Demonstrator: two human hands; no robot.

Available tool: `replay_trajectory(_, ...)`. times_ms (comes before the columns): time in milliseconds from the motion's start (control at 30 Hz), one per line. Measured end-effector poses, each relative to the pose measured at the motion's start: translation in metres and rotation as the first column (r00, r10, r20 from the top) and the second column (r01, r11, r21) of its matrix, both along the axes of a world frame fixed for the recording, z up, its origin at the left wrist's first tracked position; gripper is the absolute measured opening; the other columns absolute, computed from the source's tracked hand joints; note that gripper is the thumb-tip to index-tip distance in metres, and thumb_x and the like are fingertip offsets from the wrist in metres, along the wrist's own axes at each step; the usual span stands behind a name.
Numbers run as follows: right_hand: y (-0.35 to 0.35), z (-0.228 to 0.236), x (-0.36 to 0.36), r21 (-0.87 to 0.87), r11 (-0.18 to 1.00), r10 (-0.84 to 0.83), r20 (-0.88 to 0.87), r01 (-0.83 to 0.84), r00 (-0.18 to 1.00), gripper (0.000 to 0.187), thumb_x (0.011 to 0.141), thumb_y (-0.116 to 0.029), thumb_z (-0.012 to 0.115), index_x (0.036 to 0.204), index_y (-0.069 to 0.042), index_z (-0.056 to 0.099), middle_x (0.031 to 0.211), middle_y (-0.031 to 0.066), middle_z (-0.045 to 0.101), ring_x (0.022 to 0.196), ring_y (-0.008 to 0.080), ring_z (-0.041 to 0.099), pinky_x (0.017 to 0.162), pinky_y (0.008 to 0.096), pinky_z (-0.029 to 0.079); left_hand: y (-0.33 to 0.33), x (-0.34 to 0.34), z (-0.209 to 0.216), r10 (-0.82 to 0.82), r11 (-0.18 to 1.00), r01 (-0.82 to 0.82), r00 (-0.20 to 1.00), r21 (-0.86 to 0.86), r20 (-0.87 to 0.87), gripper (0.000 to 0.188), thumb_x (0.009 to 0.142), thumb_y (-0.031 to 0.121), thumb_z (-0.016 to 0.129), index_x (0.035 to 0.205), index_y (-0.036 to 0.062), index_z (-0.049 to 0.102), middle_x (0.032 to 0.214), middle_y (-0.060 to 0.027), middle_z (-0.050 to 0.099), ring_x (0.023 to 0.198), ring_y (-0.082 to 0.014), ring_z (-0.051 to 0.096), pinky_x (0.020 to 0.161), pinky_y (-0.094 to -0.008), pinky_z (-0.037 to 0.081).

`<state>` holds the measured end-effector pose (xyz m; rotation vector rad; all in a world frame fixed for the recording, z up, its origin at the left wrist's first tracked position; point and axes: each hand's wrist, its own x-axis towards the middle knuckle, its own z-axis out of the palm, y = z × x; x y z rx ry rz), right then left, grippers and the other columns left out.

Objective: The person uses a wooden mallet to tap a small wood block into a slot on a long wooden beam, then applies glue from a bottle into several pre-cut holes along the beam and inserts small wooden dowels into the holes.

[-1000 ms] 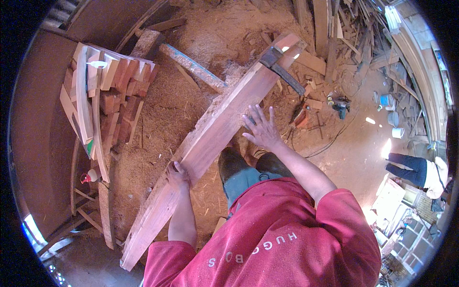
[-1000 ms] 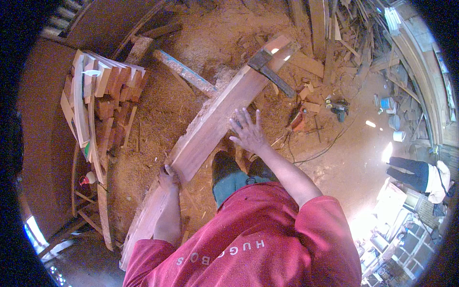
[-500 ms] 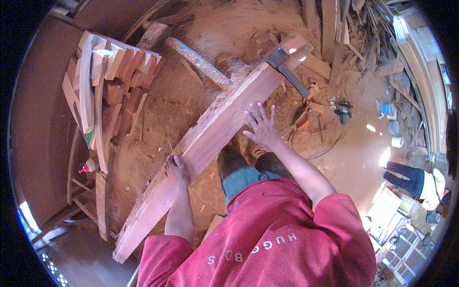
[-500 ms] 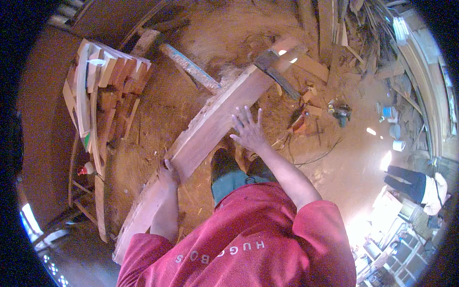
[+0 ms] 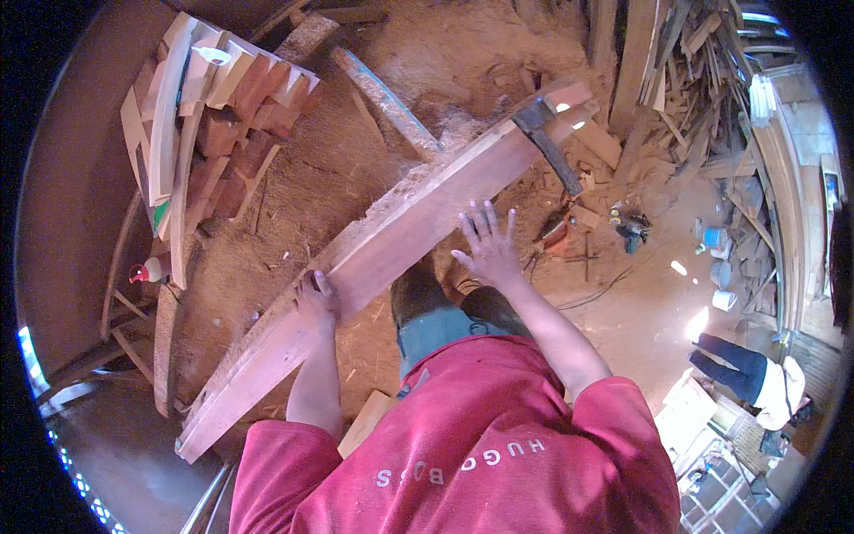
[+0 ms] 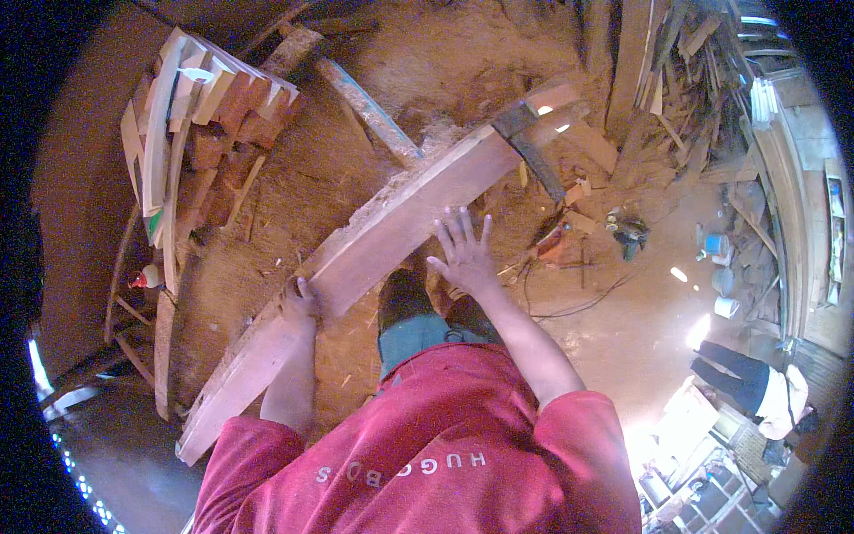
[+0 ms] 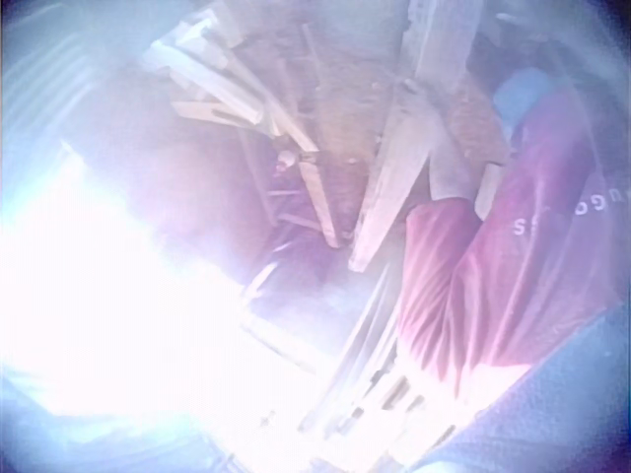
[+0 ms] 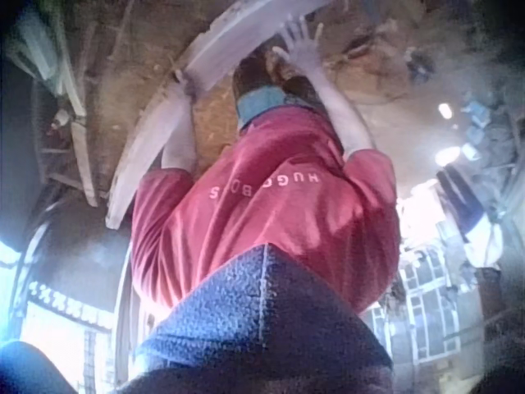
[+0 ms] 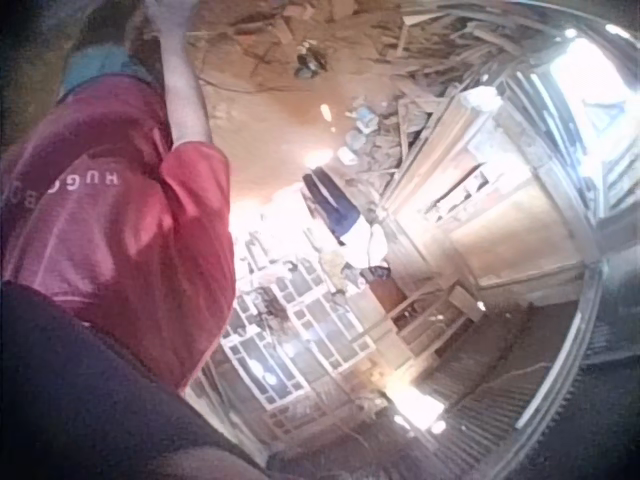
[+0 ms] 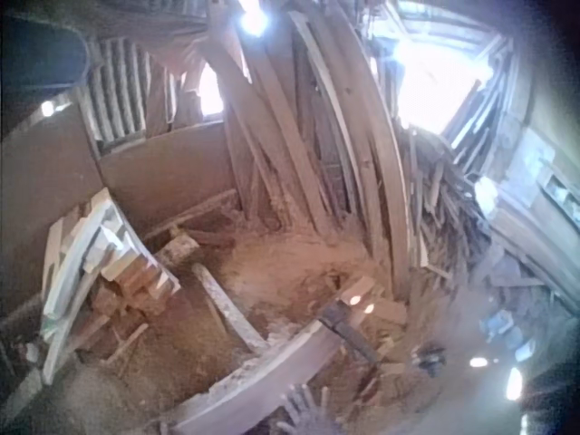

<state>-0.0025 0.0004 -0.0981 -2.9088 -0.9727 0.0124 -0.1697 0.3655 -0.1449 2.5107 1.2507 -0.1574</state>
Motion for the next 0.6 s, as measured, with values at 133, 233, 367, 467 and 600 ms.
replay_trajectory(133, 0.004, 0.007, 0.004, -0.059, 0.998, -0.008, -0.002, 0.008, 1.0, 0.077, 0.092, -0.063, 0.054, 0.152, -0.015, 0.044, 0.164, 0.0137, 0.027, 0.153, 0.0361, 0.019, 0.116, 0.0743, 0.009, 0.001, -0.001, 0.003, -0.015, 1.0, 0.015, 1.0, 0.015, -0.013, 0.057, 0.101, 0.053, 0.039, 0.129, 0.0103, 0.063, 0.131, -0.017, 0.064, 0.128, -0.0373, 0.053, 0.108, -0.0567, 0.037)
replay_trajectory(233, 0.008, 0.011, 0.002, -0.041, 0.999, -0.003, 0.0, 0.003, 1.0, 0.076, 0.092, -0.063, 0.054, 0.151, -0.016, 0.045, 0.164, 0.0138, 0.028, 0.153, 0.0371, 0.02, 0.115, 0.0749, 0.01, 0.003, -0.002, 0.003, -0.017, 0.999, 0.018, 0.999, 0.04, -0.04, 0.056, 0.101, 0.053, 0.038, 0.131, 0.0115, 0.062, 0.131, -0.0163, 0.064, 0.129, -0.0358, 0.053, 0.109, -0.0555, 0.036)
replay_trajectory(367, 0.008, 0.011, -0.001, -0.07, 0.997, 0.036, 0.003, -0.036, 0.999, 0.076, 0.092, -0.062, 0.054, 0.151, -0.015, 0.045, 0.164, 0.0141, 0.028, 0.153, 0.0377, 0.02, 0.115, 0.0747, 0.011, -0.001, 0.0, 0.005, -0.017, 0.998, 0.018, 1.0, 0.058, -0.02, 0.056, 0.101, 0.054, 0.038, 0.13, 0.0121, 0.063, 0.131, -0.0157, 0.064, 0.129, -0.0347, 0.053, 0.11, -0.0542, 0.036)
replay_trajectory(467, 0.009, 0.013, -0.001, -0.061, 0.998, 0.03, -0.001, -0.03, 1.0, 0.077, 0.093, -0.061, 0.054, 0.153, -0.015, 0.042, 0.164, 0.0146, 0.027, 0.153, 0.0382, 0.02, 0.115, 0.0746, 0.012, -0.001, 0.0, 0.005, -0.014, 0.998, 0.015, 1.0, 0.068, -0.023, 0.058, 0.101, 0.055, 0.037, 0.129, 0.0122, 0.063, 0.132, -0.0153, 0.064, 0.129, -0.0346, 0.053, 0.11, -0.0532, 0.035)
replay_trajectory(600, 0.012, 0.017, 0.009, 0.0, 1.0, -0.024, -0.01, 0.024, 1.0, 0.078, 0.094, -0.061, 0.053, 0.155, -0.015, 0.039, 0.165, 0.0164, 0.024, 0.153, 0.0392, 0.019, 0.115, 0.0741, 0.011, 0.004, -0.003, -0.002, -0.01, 1.0, 0.01, 1.0, 0.028, -0.007, 0.059, 0.101, 0.056, 0.037, 0.129, 0.0117, 0.064, 0.134, -0.0158, 0.063, 0.129, -0.0352, 0.053, 0.11, -0.0534, 0.036)
